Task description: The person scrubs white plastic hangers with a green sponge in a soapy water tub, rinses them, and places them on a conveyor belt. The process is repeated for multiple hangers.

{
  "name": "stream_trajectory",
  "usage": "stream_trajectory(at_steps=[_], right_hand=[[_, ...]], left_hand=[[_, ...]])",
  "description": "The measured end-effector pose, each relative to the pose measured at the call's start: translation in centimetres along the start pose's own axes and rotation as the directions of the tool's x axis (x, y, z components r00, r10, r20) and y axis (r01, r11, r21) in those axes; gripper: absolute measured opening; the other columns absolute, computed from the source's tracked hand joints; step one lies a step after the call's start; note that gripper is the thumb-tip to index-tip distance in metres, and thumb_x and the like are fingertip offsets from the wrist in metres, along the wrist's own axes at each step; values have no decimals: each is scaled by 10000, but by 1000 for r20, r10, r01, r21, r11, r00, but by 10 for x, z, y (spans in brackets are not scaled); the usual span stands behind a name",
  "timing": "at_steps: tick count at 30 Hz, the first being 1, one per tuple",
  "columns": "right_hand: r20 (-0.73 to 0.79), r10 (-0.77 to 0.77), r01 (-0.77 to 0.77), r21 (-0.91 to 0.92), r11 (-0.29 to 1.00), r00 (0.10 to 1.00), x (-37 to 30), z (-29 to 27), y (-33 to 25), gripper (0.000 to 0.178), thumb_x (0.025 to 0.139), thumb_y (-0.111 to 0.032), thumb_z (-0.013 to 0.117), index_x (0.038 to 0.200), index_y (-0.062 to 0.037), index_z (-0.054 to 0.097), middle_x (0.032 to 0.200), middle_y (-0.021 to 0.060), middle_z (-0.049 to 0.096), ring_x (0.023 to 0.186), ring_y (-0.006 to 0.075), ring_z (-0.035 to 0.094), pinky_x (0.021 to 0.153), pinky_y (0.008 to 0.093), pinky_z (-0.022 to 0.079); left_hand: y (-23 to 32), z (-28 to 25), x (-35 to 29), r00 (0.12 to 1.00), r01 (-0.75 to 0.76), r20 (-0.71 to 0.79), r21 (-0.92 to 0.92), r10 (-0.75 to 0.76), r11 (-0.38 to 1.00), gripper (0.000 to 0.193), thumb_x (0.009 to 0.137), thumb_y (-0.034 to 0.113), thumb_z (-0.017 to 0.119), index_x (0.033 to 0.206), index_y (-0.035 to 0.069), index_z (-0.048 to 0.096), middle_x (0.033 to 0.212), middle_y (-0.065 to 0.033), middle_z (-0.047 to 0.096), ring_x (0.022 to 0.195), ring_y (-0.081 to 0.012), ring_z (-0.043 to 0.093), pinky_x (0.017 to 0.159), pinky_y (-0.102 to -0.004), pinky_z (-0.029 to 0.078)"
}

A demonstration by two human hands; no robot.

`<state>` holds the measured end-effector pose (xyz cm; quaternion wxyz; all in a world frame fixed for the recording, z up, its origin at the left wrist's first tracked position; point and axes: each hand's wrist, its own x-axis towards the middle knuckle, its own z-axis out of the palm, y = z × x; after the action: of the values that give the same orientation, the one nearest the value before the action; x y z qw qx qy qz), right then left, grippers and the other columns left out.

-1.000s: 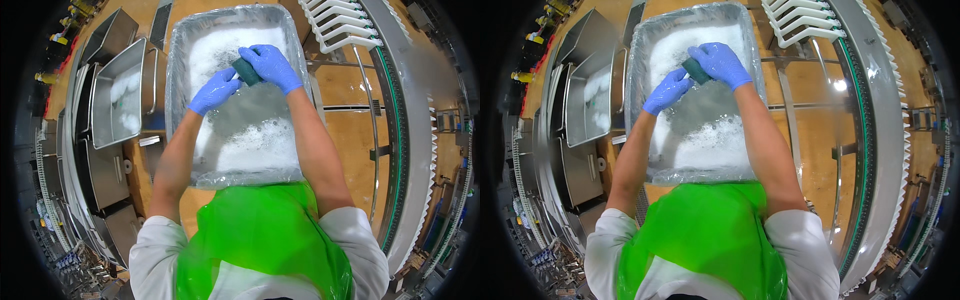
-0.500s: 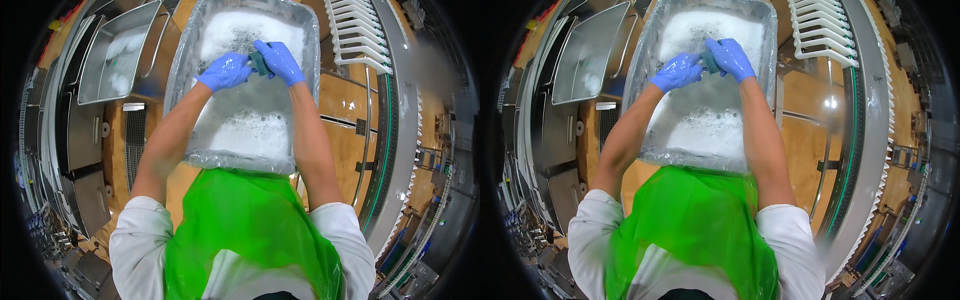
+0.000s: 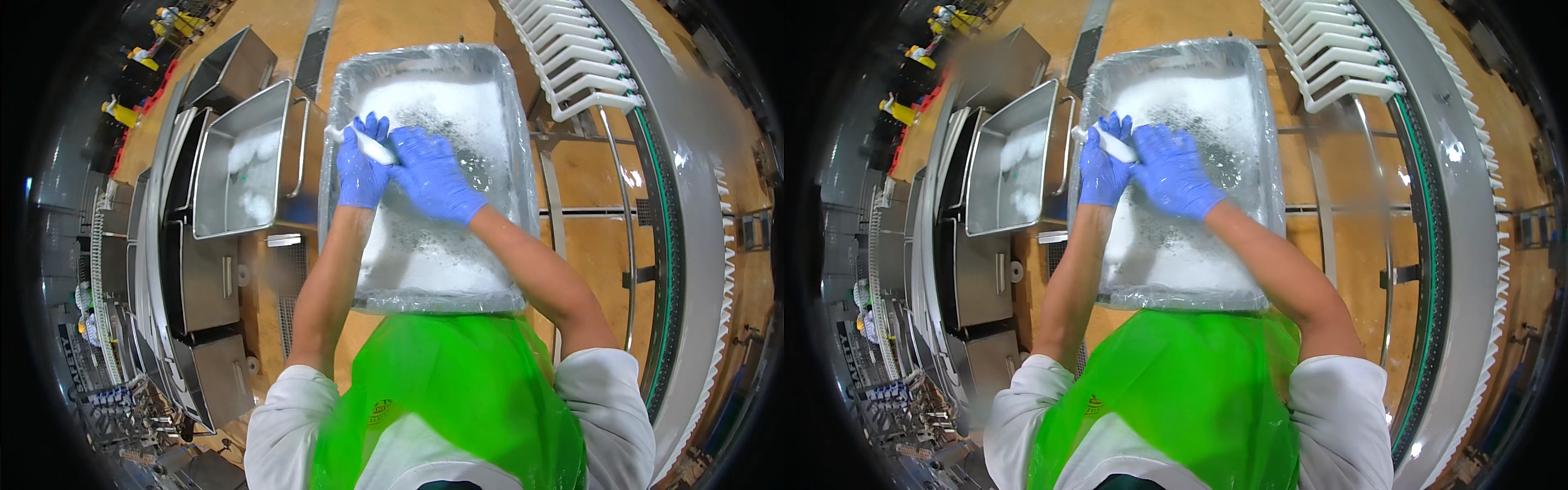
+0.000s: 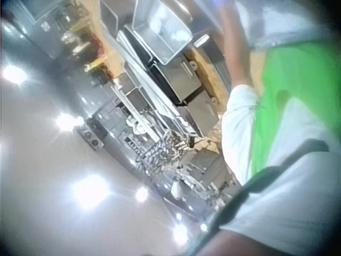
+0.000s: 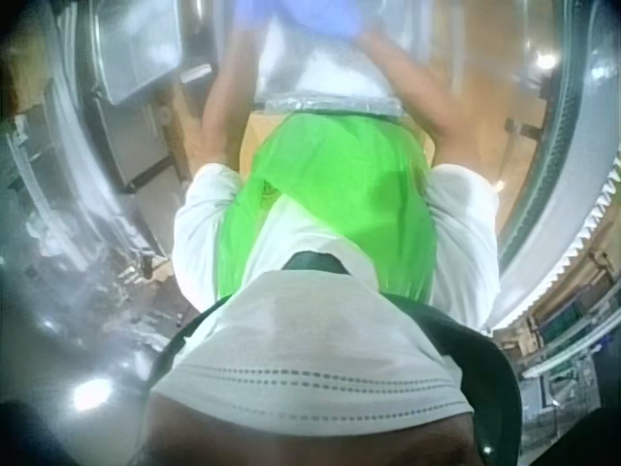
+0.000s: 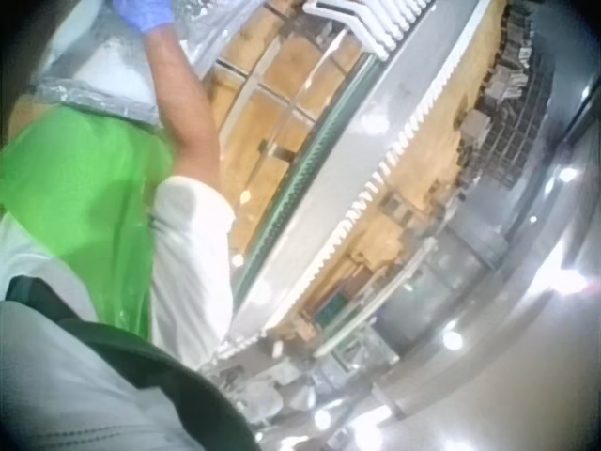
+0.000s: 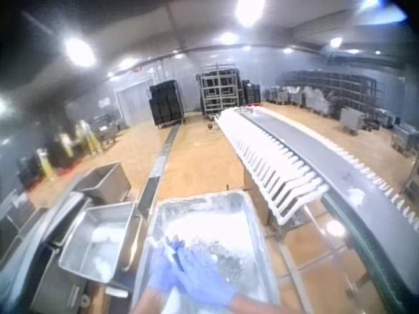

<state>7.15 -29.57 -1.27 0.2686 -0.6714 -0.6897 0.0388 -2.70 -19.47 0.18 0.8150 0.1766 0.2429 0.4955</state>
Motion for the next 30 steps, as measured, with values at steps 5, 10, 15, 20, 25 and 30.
stream_trajectory(at_steps=[5,10,15,20,25,30], right_hand=[[-30,7,-11,-129,992,1000,0,-23,-16,567,898,-350,535,1328,3,423,1291,212,486,1201,363,474,983,534,330],[277,138,-243,392,887,951,18,-69,4,420,827,-423,650,877,-7,626,796,216,624,752,358,639,696,433,493],[99,318,-329,413,849,943,4,-60,-64,354,817,-407,652,783,-55,629,761,192,643,717,372,639,670,461,498],[225,275,-316,169,934,935,-32,-9,-43,355,797,-421,658,754,-68,664,738,180,657,709,364,648,685,466,509],[593,606,-590,-256,766,530,-65,1,24,396,786,-419,677,876,-34,690,806,170,679,774,324,665,758,429,520],[549,580,-770,208,604,603,-68,-42,-20,401,831,-298,681,1066,17,601,963,137,664,847,205,651,773,336,521]], left_hand=[[31,10,7,998,35,45,-48,-32,998,217,1009,348,429,914,175,519,614,64,325,478,-81,308,471,-246,314],[55,16,11,953,222,224,-57,-205,973,275,985,433,469,953,170,543,644,72,427,464,-50,334,422,-193,291],[24,22,32,960,257,69,161,-271,953,475,895,631,499,719,190,518,470,57,372,348,-67,321,318,-222,248],[15,18,42,764,418,501,96,-407,903,621,905,715,317,609,180,426,418,41,332,315,-107,311,317,-245,248],[26,22,57,488,614,796,-20,-359,789,648,911,708,306,602,151,427,431,12,354,338,-116,336,353,-243,292],[25,12,57,715,370,535,258,-451,892,668,867,757,353,642,136,453,459,3,371,352,-113,359,341,-248,282]])
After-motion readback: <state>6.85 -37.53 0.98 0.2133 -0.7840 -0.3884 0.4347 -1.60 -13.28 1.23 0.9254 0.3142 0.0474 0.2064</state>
